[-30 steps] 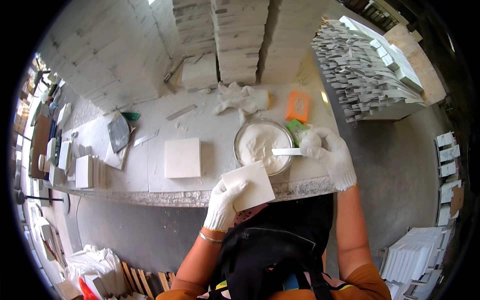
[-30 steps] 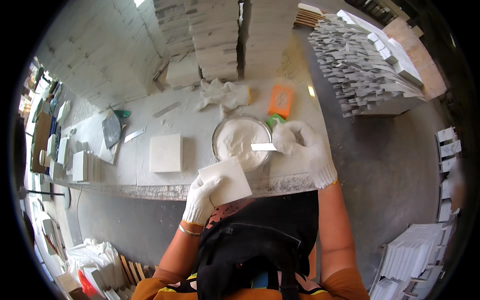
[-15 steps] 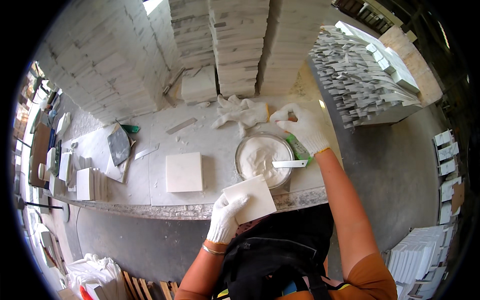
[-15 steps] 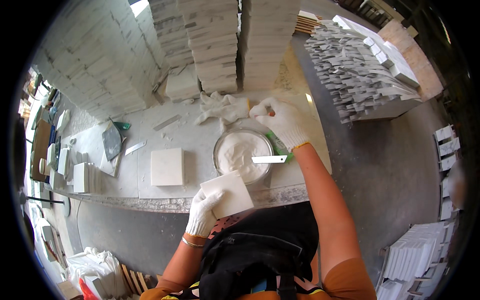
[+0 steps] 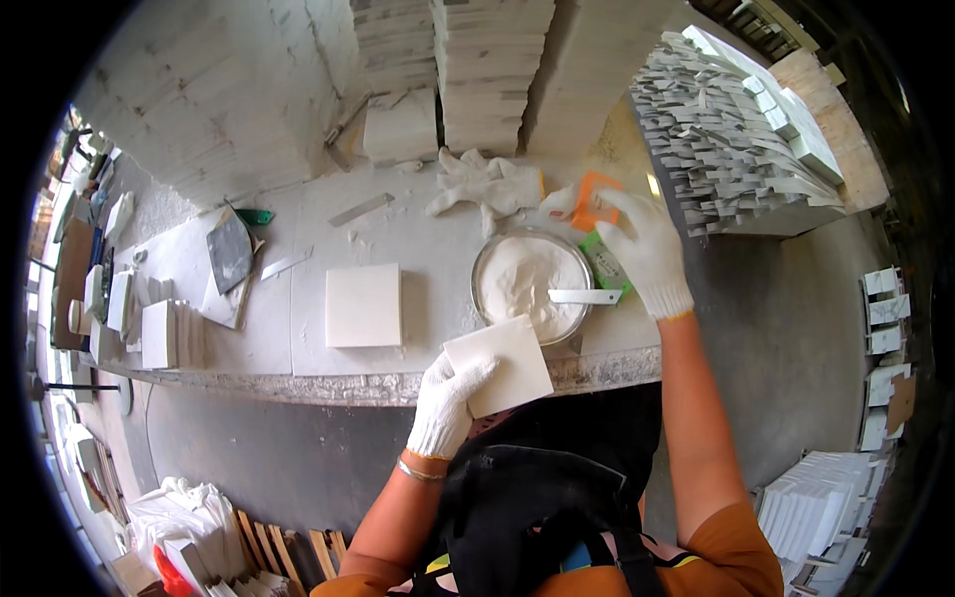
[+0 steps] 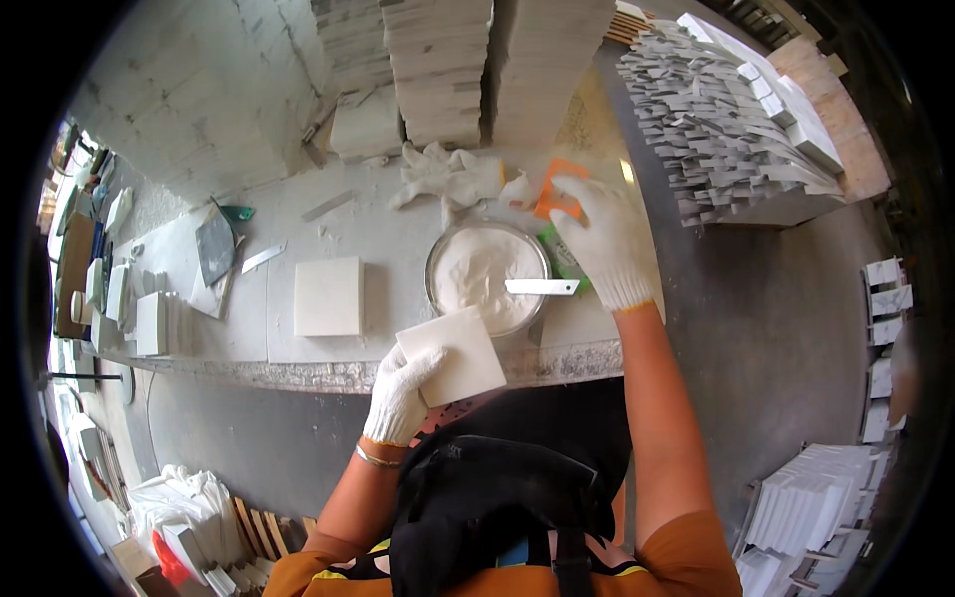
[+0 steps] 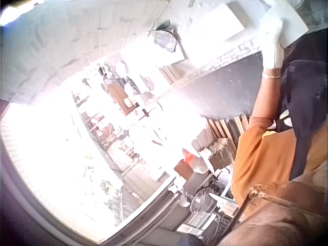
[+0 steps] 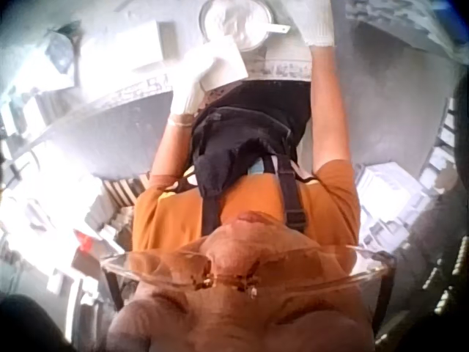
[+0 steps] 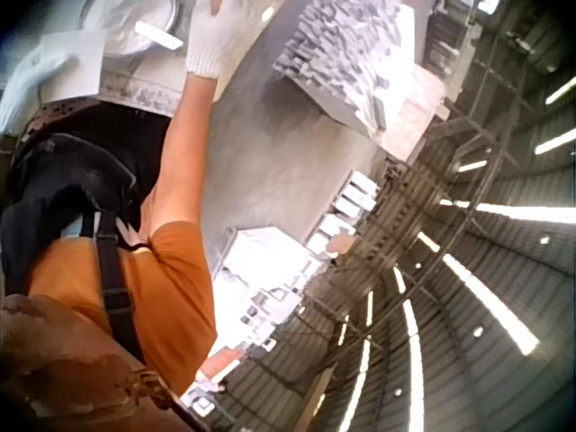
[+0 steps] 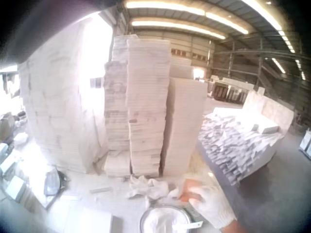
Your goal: The person applies a white paste to the edges of a square tile using a small metal spatula, then smooths the edges with a green sponge. The person repeats this process on multiple tiles, handling them one at a time.
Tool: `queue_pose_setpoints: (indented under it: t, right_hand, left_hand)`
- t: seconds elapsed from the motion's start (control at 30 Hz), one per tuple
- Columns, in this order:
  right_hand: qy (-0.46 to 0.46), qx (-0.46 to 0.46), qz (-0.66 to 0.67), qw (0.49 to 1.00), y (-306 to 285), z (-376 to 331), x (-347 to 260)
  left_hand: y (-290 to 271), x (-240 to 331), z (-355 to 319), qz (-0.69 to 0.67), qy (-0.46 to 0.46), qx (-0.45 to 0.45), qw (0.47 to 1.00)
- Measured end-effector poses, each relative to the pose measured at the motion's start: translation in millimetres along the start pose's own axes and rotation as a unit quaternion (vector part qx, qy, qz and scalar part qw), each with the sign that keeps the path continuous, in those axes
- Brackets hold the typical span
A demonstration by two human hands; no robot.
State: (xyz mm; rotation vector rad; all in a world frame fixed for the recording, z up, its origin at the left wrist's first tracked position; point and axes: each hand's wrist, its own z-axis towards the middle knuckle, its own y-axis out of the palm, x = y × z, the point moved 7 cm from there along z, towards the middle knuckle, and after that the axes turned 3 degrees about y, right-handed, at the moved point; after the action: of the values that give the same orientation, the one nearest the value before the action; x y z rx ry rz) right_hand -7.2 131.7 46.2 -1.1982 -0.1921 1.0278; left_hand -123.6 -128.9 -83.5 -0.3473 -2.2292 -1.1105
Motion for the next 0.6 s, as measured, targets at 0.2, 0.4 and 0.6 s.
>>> queue_pose_setpoints:
  t: [0.2,0.4,0.6]
  right_hand:
    - [0.105,-0.131,-0.004,0.986,-11,-58,-21]
    - [0.112,-0.172,0.130,0.970,11,-71,-15]
    - [0.202,-0.170,0.274,0.925,10,-71,-8]
  left_hand:
    - [-4,1,0,0.018,0.001,0.003,1.000]
    - [-5,-2,2,0.005,0.012,0.000,1.000]
    - [-8,-5,3,-0.001,0.017,0.002,1.000]
